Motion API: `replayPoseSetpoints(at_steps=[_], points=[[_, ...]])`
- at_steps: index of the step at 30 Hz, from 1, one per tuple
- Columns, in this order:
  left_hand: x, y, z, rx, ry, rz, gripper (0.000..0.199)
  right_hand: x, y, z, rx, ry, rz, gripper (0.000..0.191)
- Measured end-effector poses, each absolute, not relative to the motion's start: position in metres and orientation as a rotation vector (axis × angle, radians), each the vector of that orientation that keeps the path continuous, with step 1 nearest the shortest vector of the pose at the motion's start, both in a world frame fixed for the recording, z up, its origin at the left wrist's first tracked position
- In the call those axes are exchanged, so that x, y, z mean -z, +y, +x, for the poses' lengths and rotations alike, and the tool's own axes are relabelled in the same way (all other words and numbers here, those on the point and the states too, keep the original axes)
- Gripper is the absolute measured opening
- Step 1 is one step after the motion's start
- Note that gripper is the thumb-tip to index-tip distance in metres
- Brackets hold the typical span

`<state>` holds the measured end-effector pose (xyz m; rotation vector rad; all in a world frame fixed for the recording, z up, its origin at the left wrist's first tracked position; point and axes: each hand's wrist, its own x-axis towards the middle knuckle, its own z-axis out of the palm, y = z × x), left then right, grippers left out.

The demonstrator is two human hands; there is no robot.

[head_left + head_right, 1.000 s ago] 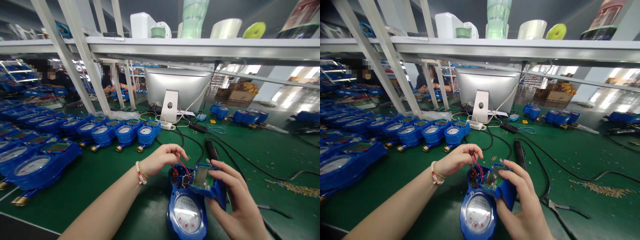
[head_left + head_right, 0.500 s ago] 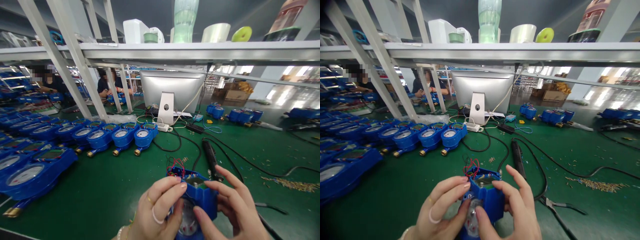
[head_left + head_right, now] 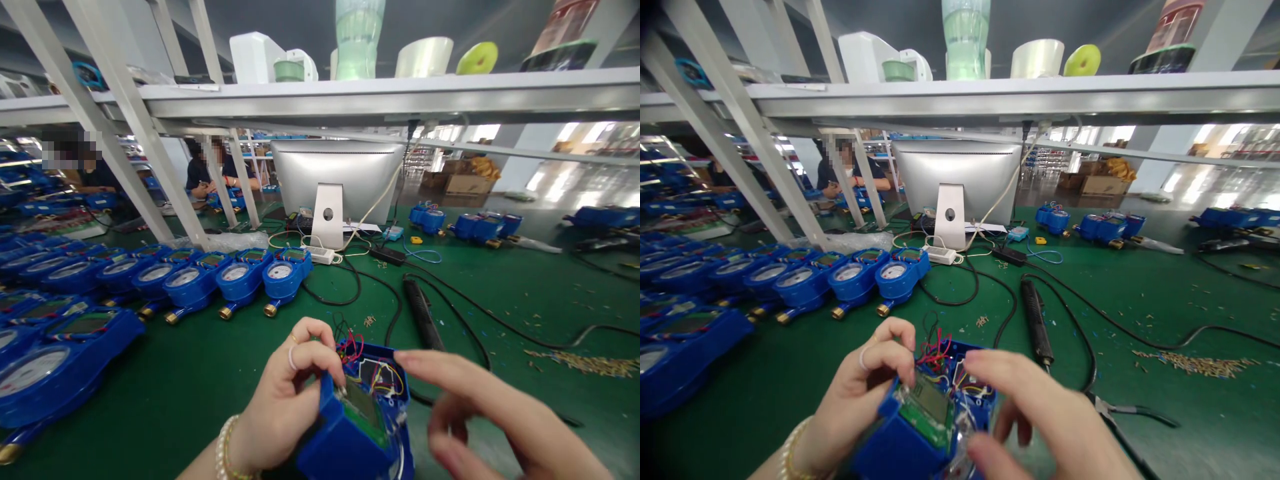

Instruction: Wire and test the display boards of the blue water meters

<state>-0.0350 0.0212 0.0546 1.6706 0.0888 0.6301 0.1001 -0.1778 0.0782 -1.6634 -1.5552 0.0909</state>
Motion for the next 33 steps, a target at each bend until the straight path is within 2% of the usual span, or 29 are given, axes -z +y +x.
replayPoseSetpoints(at_steps=[2,7,12,15,20,26,31,33], points=[[-0.056,0.032,-0.025,-0.459,0.056,1.453,0.009,-0.086,-0.166,0.12,0.071,-1.555,-1.788,0.042],[-0.048,0.051,-0.002,-0.234,-0.002,1.246,0.008,-0.09,-0.125,0.131,-0.15,-1.806,-1.669,0.052],[-0.042,0.058,0.01,-0.154,0.001,1.163,0.016,-0.083,-0.107,0.128,-0.184,-1.68,-1.679,0.031],[-0.043,0.06,0.012,-0.146,0.018,1.139,0.013,-0.085,-0.106,0.134,-0.233,-1.692,-1.697,0.027],[-0.05,0.059,0.009,-0.133,0.118,1.104,0.007,-0.087,-0.102,0.141,-0.413,-1.677,-1.645,0.008],[-0.047,0.057,0.009,-0.259,0.4,1.13,0.029,-0.076,-0.102,0.136,-0.587,-1.46,-1.558,0.012],[-0.02,0.046,-0.023,-0.684,0.685,1.303,0.016,-0.066,-0.106,0.13,-0.7,-1.12,-1.58,0.022],[-0.009,0.036,-0.043,-0.74,0.733,1.431,0.011,-0.062,-0.107,0.129,-0.743,-1.005,-1.576,0.026]])
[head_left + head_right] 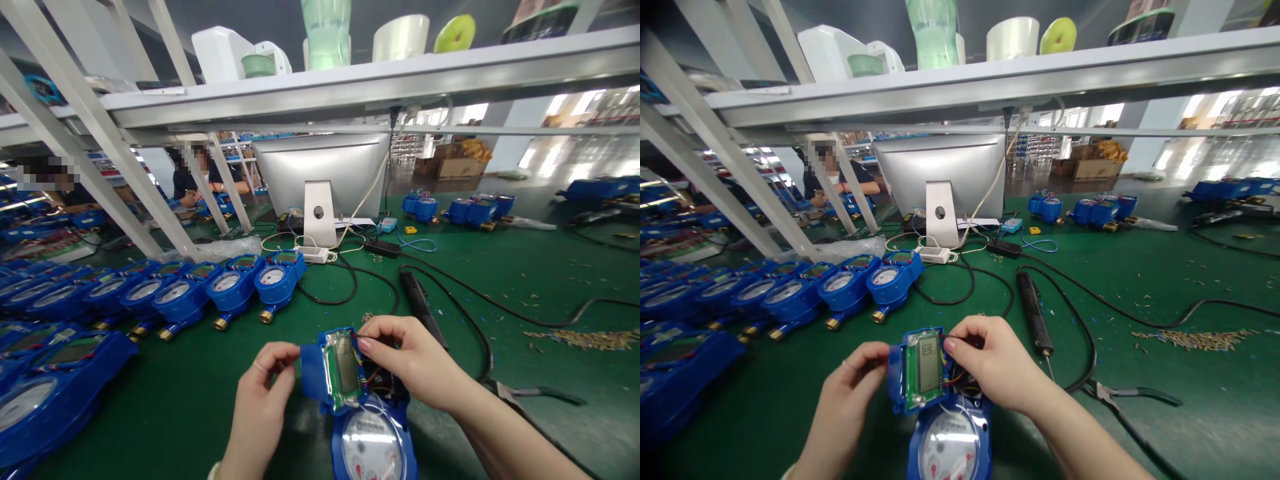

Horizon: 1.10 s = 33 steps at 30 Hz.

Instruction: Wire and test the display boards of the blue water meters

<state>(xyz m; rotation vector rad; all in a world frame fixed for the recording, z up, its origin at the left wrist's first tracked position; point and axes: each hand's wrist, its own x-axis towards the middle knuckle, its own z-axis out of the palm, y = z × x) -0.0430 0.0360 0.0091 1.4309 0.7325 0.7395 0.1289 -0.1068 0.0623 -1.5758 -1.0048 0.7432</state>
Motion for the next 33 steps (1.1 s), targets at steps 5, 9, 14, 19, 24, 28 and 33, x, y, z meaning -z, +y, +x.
replayPoseSetpoints(at_steps=[5,9,14,19,24,28,33], points=[[0.0,0.008,-0.064,-0.798,0.674,1.926,0.028,-0.056,-0.105,0.128,-0.777,-0.807,-1.549,0.032],[-0.003,-0.003,-0.053,-0.744,0.799,1.838,0.031,-0.058,-0.106,0.124,-0.777,-0.716,-1.52,0.034],[-0.013,-0.009,-0.043,-0.785,0.691,1.816,0.037,-0.062,-0.106,0.12,-0.764,-0.679,-1.507,0.035],[-0.034,-0.007,-0.022,-0.599,0.572,1.476,0.032,-0.064,-0.106,0.122,-0.756,-0.74,-1.518,0.034],[-0.044,0.0,0.001,-0.555,0.536,1.215,0.022,-0.068,-0.114,0.126,-0.745,-0.892,-1.552,0.027],[-0.046,0.006,0.007,-0.521,0.518,1.18,0.017,-0.067,-0.121,0.136,-0.72,-1.04,-1.623,0.02],[-0.051,0.01,0.01,-0.473,0.521,1.17,0.019,-0.065,-0.126,0.161,-0.649,-1.243,-1.638,0.012]])
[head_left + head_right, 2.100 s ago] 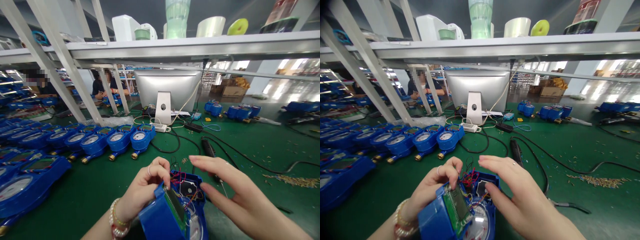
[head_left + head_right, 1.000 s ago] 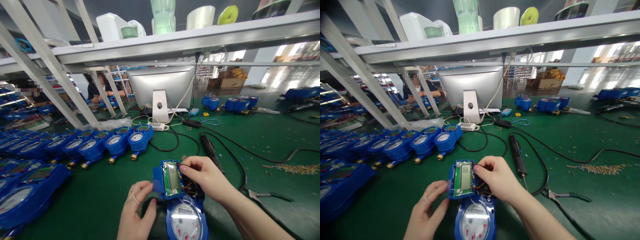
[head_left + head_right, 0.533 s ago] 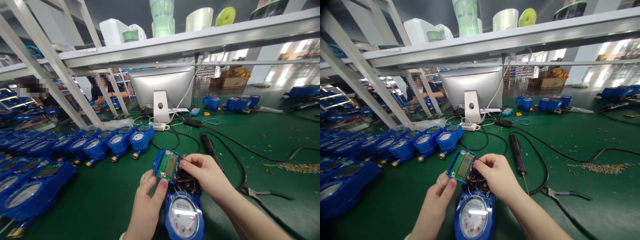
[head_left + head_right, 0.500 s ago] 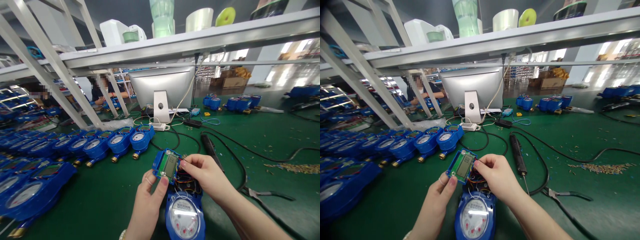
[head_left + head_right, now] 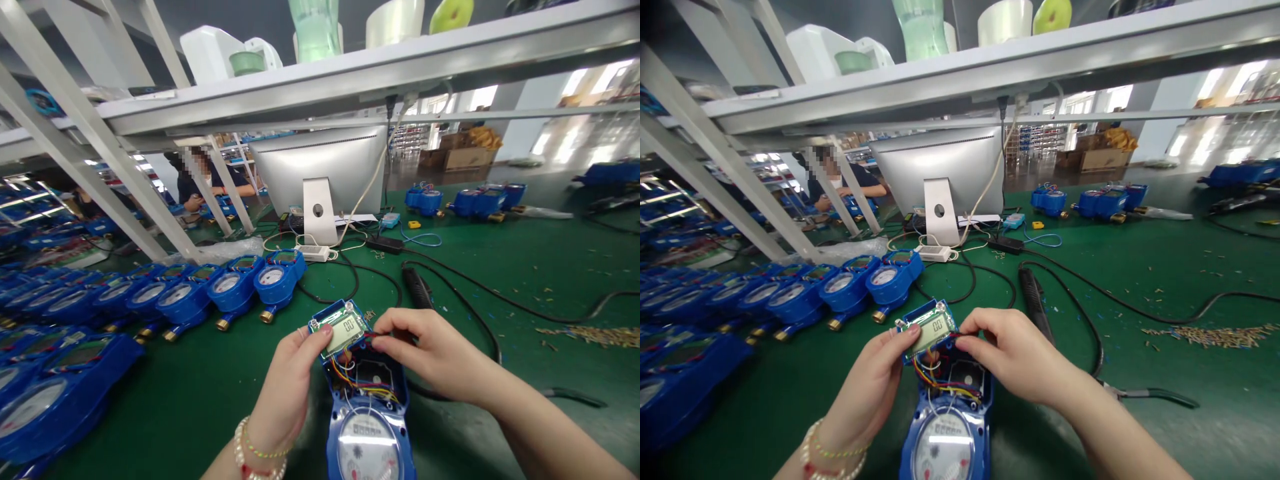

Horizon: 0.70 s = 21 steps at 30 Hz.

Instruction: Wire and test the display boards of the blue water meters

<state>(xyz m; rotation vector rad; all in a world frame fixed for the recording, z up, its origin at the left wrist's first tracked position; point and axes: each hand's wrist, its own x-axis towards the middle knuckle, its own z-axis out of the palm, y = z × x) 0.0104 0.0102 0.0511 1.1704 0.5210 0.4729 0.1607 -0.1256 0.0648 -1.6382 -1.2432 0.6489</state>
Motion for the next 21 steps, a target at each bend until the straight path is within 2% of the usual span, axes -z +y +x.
replayPoseSetpoints(at_steps=[15,21], points=[[-0.053,0.026,0.018,-0.245,0.397,1.109,0.018,-0.049,-0.126,0.185,-0.798,-1.234,-1.369,0.024],[-0.048,0.019,0.02,-0.264,0.349,1.075,0.026,-0.04,-0.131,0.177,-0.797,-1.11,-1.31,0.029]])
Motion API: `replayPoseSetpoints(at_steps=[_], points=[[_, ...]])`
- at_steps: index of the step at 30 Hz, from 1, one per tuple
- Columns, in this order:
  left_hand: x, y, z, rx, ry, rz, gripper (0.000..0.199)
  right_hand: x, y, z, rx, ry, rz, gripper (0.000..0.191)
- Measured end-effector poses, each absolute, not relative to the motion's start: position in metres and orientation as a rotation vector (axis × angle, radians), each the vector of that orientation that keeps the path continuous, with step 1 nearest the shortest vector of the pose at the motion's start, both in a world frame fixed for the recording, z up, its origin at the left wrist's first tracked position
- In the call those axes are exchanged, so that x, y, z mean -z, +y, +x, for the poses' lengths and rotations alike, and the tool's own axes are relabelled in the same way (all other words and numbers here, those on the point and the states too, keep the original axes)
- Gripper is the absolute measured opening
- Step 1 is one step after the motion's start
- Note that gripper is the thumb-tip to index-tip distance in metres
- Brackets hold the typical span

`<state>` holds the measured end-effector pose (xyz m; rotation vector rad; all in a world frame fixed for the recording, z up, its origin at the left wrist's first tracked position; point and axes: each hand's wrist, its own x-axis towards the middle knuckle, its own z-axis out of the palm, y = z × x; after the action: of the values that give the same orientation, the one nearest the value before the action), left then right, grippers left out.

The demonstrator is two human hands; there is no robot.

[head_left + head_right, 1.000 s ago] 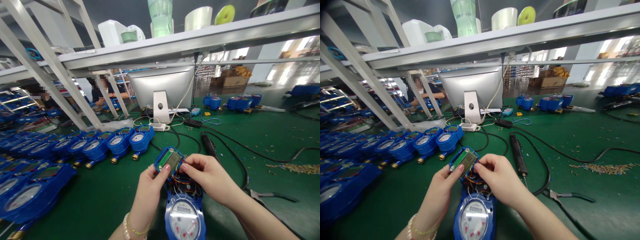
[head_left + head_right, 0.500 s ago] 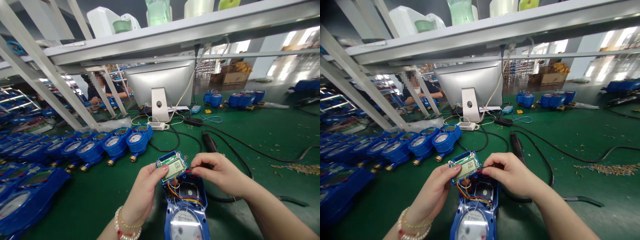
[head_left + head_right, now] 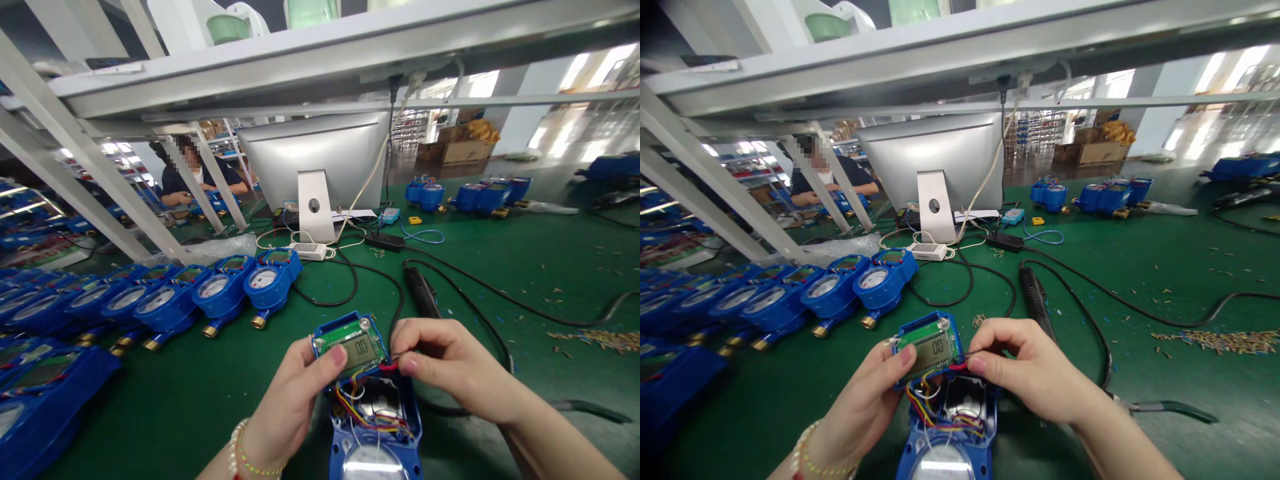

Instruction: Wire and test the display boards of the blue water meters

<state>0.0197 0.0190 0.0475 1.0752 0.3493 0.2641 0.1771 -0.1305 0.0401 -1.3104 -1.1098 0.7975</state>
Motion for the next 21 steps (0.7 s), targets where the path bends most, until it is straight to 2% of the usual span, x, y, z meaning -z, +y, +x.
replayPoseSetpoints(at_steps=[4,10,21], points=[[-0.048,0.012,0.022,-0.25,0.296,1.077,0.031,-0.039,-0.131,0.169,-0.802,-1.086,-1.342,0.025],[-0.046,0.012,0.017,-0.326,0.42,1.147,0.018,-0.051,-0.136,0.169,-0.69,-1.218,-1.374,0.01],[-0.051,0.009,0.01,-0.348,0.534,1.325,0.017,-0.06,-0.142,0.154,-0.506,-1.361,-1.649,0.013]])
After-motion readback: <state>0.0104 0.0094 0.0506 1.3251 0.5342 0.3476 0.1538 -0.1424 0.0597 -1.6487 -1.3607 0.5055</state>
